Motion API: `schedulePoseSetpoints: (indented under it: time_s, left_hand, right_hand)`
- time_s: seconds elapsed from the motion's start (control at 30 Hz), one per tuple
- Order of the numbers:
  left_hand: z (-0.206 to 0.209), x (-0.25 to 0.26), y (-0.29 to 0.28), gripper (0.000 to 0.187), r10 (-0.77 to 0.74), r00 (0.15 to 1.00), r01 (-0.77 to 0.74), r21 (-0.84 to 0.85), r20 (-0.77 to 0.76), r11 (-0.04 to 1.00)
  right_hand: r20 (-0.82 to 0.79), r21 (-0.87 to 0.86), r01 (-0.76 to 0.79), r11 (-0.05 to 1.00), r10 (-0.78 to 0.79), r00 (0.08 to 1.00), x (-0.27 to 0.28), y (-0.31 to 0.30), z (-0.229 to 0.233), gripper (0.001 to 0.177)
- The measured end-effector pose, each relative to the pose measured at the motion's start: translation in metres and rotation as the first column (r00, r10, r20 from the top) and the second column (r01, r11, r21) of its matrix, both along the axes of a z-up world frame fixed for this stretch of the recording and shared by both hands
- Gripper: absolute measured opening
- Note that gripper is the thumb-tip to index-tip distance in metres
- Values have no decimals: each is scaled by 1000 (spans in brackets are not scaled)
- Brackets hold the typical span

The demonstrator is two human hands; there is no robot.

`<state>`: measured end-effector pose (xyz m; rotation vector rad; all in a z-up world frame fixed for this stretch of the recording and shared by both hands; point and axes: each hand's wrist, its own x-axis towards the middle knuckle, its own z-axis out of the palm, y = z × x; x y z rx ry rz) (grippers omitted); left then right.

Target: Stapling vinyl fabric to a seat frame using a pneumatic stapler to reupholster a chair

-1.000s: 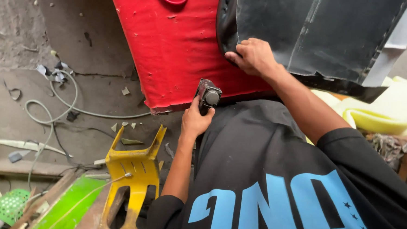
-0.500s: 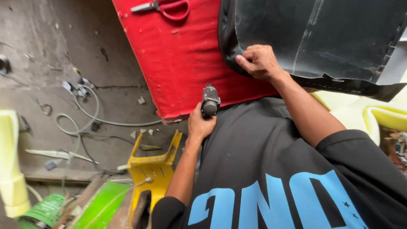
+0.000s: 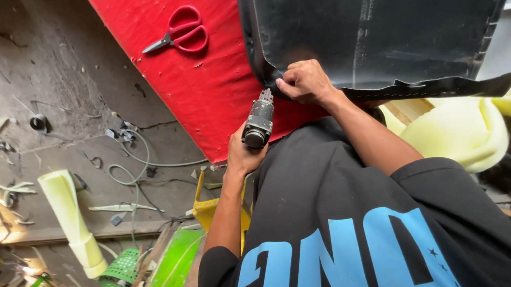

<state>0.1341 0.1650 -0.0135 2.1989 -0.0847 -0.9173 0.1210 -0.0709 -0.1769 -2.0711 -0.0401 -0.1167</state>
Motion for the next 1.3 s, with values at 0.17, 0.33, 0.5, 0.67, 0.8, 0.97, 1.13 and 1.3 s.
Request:
schedulePoseSetpoints:
  time_s: [0.17, 0.33, 0.5, 0.67, 0.8, 0.97, 1.13, 1.3]
  left_hand:
    - [-14, 10, -4, 28, -62, 997, 64, 56, -37, 996]
    - [-7, 15, -7, 29, -81, 995, 87, 83, -64, 993]
    - [-21, 8, 0, 32, -144, 984, 159, 152, -106, 975]
    - [-16, 2, -7, 34, -131, 987, 141, 110, -95, 984]
    - [-21, -14, -5, 32, -94, 992, 103, 113, -85, 988]
    - [-18, -32, 5, 25, -1, 999, 3, 46, -40, 999]
    - [-22, -61, 22, 18, 83, 996, -82, 56, -25, 995]
    - [-7, -64, -5, 24, 120, 992, -119, -23, 32, 993]
  right_hand:
    - [8, -10, 20, 1000, -20, 1000, -2, 1, -3, 51]
    - [17, 11, 36, 999, -36, 999, 1, 0, -4, 48]
    - [7, 14, 28, 1000, -28, 1000, 1, 1, -8, 48]
    - [6, -5, 16, 1000, -16, 1000, 3, -1, -10, 47]
    - [3, -36, 1, 999, -1, 1000, -1, 2, -11, 47]
    - [7, -13, -38, 999, 38, 999, 0, -5, -6, 48]
    - [-123, -68, -280, 958, 271, 955, 0, -29, 26, 39]
    - [-292, 134, -258, 957, 287, 912, 5, -34, 15, 20]
